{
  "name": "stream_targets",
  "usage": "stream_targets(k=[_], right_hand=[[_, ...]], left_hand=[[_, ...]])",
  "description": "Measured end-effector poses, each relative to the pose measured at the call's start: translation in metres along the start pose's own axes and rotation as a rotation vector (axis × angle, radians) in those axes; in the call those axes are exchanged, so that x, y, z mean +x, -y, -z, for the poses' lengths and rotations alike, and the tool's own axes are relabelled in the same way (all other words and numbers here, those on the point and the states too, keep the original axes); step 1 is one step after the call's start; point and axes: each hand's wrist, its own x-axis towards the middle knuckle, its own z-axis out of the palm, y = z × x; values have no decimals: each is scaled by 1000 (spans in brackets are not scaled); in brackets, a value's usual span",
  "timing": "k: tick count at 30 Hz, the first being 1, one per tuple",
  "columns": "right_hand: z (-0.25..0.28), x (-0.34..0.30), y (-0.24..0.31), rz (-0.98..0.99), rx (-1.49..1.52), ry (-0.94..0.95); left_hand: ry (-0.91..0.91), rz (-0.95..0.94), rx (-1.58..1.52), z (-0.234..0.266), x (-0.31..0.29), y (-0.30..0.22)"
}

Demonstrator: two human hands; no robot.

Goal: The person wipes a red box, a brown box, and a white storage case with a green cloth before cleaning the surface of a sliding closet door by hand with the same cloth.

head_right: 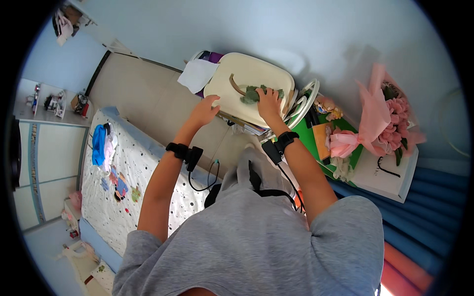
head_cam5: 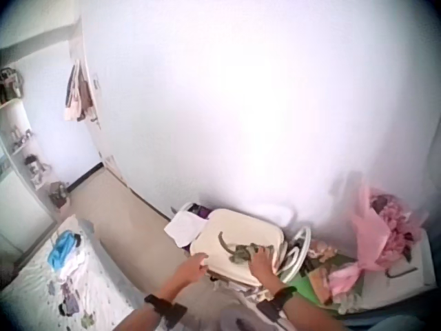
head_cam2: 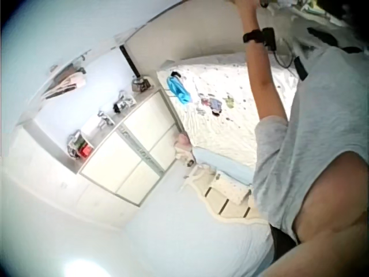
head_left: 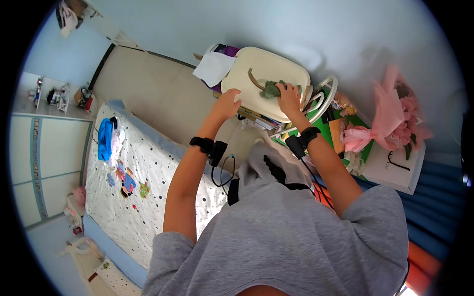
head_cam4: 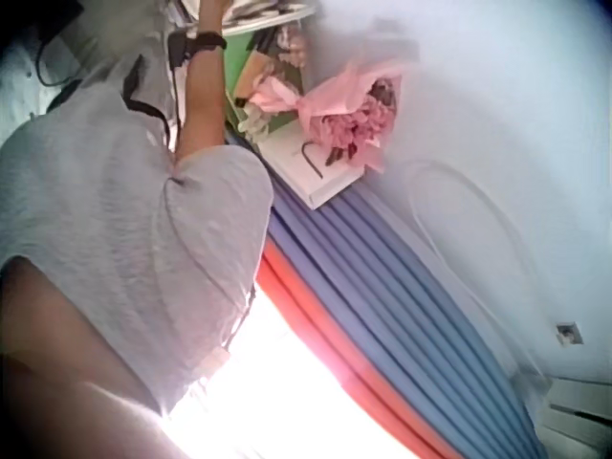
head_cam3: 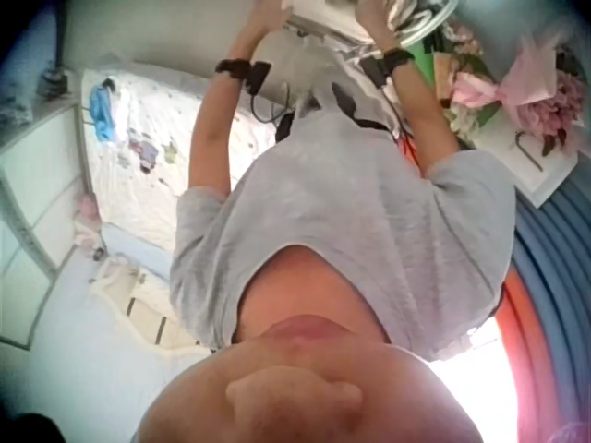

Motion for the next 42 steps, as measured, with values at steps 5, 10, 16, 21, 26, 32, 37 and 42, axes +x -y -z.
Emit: stream_targets(k=[5,10,16,21,26,32,37,42], right_hand=[[40,51,-8,-33,251,-196],[10,79,-24,-407,259,-249],[-12,103,16,-447,84,-21],[-25,142,77,-349,157,-2],[-33,152,99,-218,11,-91],[-18,87,51,-295,17,-106],[-21,5,34,-604,-114,-242],[-40,20,94,-569,5,-305]], left_hand=[[91,-33,232,9,37,12],[194,-105,423,3,63,35],[290,-142,454,3,78,27],[407,-238,563,15,92,21],[457,-438,710,13,103,28],[370,-640,546,21,108,41],[572,-584,468,35,118,40],[527,-689,487,38,119,38]])
